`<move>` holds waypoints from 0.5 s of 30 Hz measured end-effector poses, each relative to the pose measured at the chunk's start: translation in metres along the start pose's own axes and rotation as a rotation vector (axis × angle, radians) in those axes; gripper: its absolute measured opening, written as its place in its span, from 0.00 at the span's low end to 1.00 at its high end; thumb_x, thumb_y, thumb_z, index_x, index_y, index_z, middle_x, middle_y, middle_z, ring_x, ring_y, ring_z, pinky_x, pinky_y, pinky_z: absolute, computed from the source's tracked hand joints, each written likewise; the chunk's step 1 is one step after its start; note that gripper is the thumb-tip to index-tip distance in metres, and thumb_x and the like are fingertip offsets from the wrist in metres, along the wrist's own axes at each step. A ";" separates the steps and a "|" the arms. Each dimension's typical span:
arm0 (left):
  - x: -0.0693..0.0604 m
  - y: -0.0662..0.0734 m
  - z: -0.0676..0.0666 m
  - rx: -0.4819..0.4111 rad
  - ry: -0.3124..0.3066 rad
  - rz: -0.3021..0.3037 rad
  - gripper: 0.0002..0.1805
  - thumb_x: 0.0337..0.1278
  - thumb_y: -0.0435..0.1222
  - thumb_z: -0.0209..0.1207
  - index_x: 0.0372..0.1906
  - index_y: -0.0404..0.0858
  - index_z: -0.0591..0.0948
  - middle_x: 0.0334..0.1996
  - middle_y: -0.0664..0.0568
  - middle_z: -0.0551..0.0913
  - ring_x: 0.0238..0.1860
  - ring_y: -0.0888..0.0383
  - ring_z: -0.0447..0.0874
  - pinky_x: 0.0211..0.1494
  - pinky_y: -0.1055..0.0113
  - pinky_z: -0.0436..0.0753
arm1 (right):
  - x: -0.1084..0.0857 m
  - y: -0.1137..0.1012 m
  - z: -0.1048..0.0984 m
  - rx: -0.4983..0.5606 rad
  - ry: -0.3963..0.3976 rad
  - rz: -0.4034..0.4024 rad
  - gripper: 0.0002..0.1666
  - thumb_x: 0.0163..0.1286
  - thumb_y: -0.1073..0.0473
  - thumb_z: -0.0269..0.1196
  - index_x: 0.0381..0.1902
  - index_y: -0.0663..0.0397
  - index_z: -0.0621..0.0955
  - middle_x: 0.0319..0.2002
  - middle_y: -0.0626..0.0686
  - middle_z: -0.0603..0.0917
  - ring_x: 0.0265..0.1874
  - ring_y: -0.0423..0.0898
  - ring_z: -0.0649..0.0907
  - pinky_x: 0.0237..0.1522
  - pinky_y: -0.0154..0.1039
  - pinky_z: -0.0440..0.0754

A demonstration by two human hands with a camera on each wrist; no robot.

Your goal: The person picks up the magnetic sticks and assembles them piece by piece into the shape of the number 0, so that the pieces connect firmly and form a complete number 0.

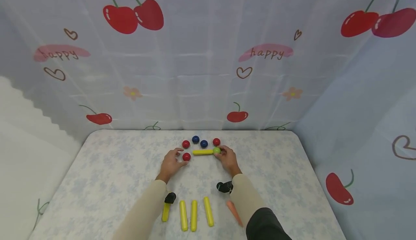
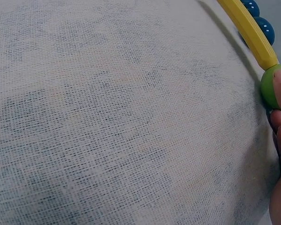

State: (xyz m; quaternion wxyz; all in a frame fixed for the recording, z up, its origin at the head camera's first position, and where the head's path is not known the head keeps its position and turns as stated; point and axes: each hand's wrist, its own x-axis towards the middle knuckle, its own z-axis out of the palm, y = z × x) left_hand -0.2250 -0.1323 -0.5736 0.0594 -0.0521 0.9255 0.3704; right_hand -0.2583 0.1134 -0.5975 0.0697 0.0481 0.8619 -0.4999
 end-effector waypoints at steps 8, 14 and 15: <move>0.005 0.010 0.008 0.132 -0.035 -0.020 0.26 0.47 0.43 0.72 0.53 0.41 0.79 0.43 0.47 0.76 0.41 0.52 0.74 0.48 0.55 0.76 | -0.002 0.002 -0.003 0.004 0.016 0.016 0.23 0.66 0.58 0.66 0.58 0.54 0.78 0.48 0.54 0.80 0.39 0.47 0.75 0.44 0.43 0.75; 0.007 0.012 0.008 0.149 -0.022 0.002 0.22 0.50 0.39 0.71 0.50 0.36 0.81 0.38 0.48 0.77 0.37 0.53 0.74 0.44 0.57 0.76 | -0.001 0.000 -0.001 0.021 0.002 0.008 0.23 0.65 0.59 0.66 0.58 0.56 0.78 0.50 0.55 0.80 0.40 0.48 0.75 0.45 0.44 0.75; 0.008 0.012 0.007 0.131 -0.019 0.003 0.22 0.50 0.38 0.71 0.50 0.35 0.81 0.38 0.47 0.78 0.37 0.53 0.75 0.44 0.57 0.77 | 0.000 -0.001 0.000 0.020 0.001 0.005 0.23 0.65 0.59 0.66 0.58 0.56 0.78 0.50 0.55 0.80 0.40 0.48 0.75 0.45 0.43 0.75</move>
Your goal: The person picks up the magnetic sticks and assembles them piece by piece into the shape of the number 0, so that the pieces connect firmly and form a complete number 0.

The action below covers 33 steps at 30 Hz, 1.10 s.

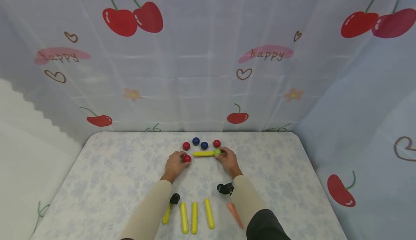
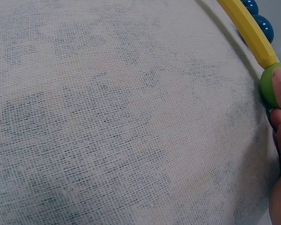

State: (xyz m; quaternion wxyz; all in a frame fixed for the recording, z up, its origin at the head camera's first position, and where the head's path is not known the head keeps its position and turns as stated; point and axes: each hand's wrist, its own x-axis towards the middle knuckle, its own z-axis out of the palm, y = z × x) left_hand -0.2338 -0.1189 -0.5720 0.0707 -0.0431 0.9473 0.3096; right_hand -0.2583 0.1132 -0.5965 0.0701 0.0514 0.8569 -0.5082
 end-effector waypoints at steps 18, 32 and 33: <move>0.007 -0.006 -0.003 -0.362 0.036 -0.095 0.21 0.55 0.34 0.67 0.53 0.29 0.80 0.42 0.41 0.83 0.43 0.49 0.81 0.49 0.58 0.80 | 0.002 -0.001 0.001 -0.014 0.002 0.008 0.23 0.65 0.59 0.65 0.58 0.55 0.78 0.47 0.53 0.80 0.38 0.47 0.74 0.43 0.41 0.73; 0.010 0.003 0.002 -0.390 0.026 -0.076 0.19 0.54 0.31 0.67 0.51 0.28 0.80 0.42 0.40 0.83 0.43 0.48 0.83 0.48 0.58 0.80 | 0.003 0.002 0.002 -0.001 0.012 -0.017 0.22 0.65 0.61 0.66 0.57 0.57 0.79 0.46 0.55 0.80 0.39 0.47 0.76 0.44 0.43 0.75; 0.010 0.004 0.002 -0.391 0.022 -0.084 0.19 0.55 0.31 0.66 0.52 0.28 0.80 0.42 0.40 0.83 0.43 0.48 0.82 0.48 0.58 0.80 | 0.002 0.001 0.002 0.000 0.011 -0.015 0.22 0.65 0.61 0.66 0.57 0.57 0.79 0.47 0.55 0.80 0.38 0.47 0.76 0.44 0.43 0.75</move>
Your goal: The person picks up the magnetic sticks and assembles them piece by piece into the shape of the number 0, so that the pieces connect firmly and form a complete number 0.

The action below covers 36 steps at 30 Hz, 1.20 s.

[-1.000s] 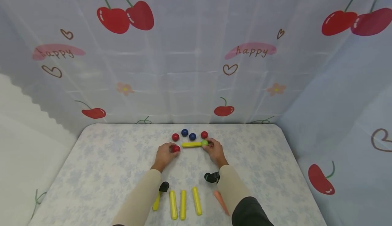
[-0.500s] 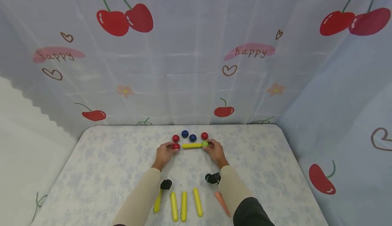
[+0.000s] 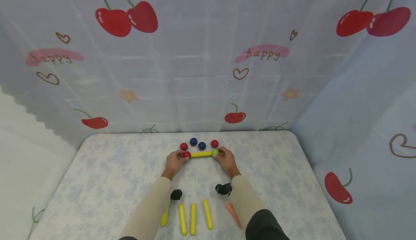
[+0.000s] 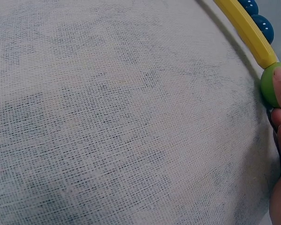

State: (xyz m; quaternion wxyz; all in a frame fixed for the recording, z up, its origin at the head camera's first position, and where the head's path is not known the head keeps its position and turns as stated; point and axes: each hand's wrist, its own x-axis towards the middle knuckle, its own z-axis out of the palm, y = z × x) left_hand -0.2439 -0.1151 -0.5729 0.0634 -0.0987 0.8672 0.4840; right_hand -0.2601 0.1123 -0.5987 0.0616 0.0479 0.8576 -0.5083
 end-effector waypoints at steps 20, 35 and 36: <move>-0.028 -0.014 -0.044 0.289 -0.214 0.054 0.17 0.54 0.39 0.67 0.48 0.38 0.80 0.37 0.50 0.81 0.39 0.54 0.78 0.45 0.57 0.78 | 0.000 -0.001 0.001 -0.011 -0.008 0.028 0.23 0.66 0.59 0.65 0.59 0.55 0.77 0.47 0.53 0.80 0.40 0.47 0.75 0.45 0.43 0.74; -0.114 -0.054 -0.066 0.296 -0.203 -0.050 0.23 0.46 0.42 0.72 0.46 0.38 0.79 0.29 0.53 0.75 0.28 0.56 0.70 0.30 0.62 0.70 | 0.000 0.000 0.003 -0.018 0.007 0.039 0.23 0.66 0.58 0.65 0.59 0.56 0.78 0.49 0.55 0.80 0.41 0.49 0.75 0.47 0.44 0.74; -0.118 -0.056 -0.066 0.285 -0.199 -0.053 0.24 0.45 0.43 0.73 0.47 0.38 0.78 0.29 0.53 0.75 0.27 0.57 0.70 0.30 0.63 0.70 | 0.000 0.000 0.003 -0.017 0.007 0.032 0.23 0.66 0.59 0.65 0.59 0.56 0.77 0.49 0.55 0.80 0.41 0.49 0.75 0.47 0.45 0.74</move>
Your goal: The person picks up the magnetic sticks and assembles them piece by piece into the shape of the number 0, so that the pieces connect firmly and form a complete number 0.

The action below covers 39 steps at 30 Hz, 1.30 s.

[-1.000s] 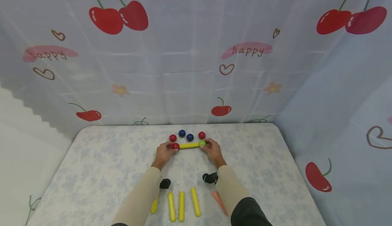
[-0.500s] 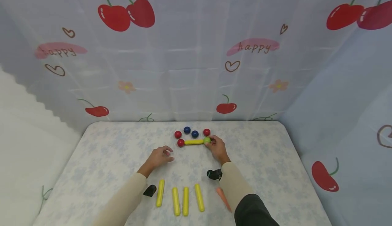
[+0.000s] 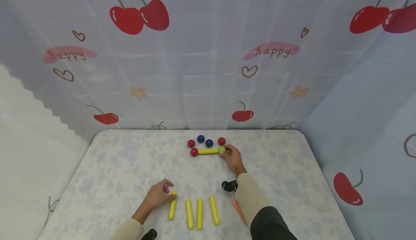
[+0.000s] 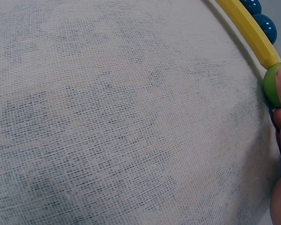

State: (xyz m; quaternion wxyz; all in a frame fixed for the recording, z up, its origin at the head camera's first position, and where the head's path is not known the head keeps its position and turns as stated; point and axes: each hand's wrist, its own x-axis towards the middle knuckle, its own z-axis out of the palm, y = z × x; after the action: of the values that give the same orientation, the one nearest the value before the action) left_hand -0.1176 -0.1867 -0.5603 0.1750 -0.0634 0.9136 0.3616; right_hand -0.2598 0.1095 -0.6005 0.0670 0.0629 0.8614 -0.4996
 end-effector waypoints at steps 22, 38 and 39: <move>0.000 -0.018 0.011 -0.205 -0.084 -0.051 0.21 0.46 0.35 0.70 0.47 0.34 0.79 0.24 0.51 0.79 0.21 0.58 0.77 0.26 0.64 0.78 | -0.001 -0.002 -0.001 0.003 -0.013 -0.025 0.23 0.66 0.60 0.65 0.58 0.58 0.77 0.47 0.55 0.79 0.40 0.48 0.74 0.45 0.42 0.73; 0.007 -0.010 0.003 -0.247 -0.179 -0.090 0.19 0.49 0.32 0.68 0.48 0.35 0.80 0.23 0.50 0.78 0.20 0.59 0.76 0.26 0.66 0.78 | -0.004 -0.001 -0.004 0.017 -0.009 -0.037 0.22 0.66 0.60 0.65 0.57 0.58 0.78 0.50 0.56 0.80 0.43 0.49 0.76 0.48 0.46 0.74; 0.007 -0.009 0.003 -0.239 -0.187 -0.100 0.18 0.49 0.31 0.68 0.48 0.35 0.81 0.23 0.50 0.78 0.20 0.59 0.76 0.26 0.66 0.78 | -0.004 0.000 -0.004 0.016 -0.006 -0.038 0.22 0.66 0.60 0.65 0.57 0.58 0.78 0.49 0.56 0.80 0.43 0.49 0.75 0.47 0.46 0.74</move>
State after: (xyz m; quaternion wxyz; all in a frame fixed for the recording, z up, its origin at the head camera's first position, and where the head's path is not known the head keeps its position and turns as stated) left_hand -0.1212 -0.1912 -0.5701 0.2681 -0.0951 0.8394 0.4631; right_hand -0.2558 0.1126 -0.5976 0.0595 0.0458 0.8581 -0.5080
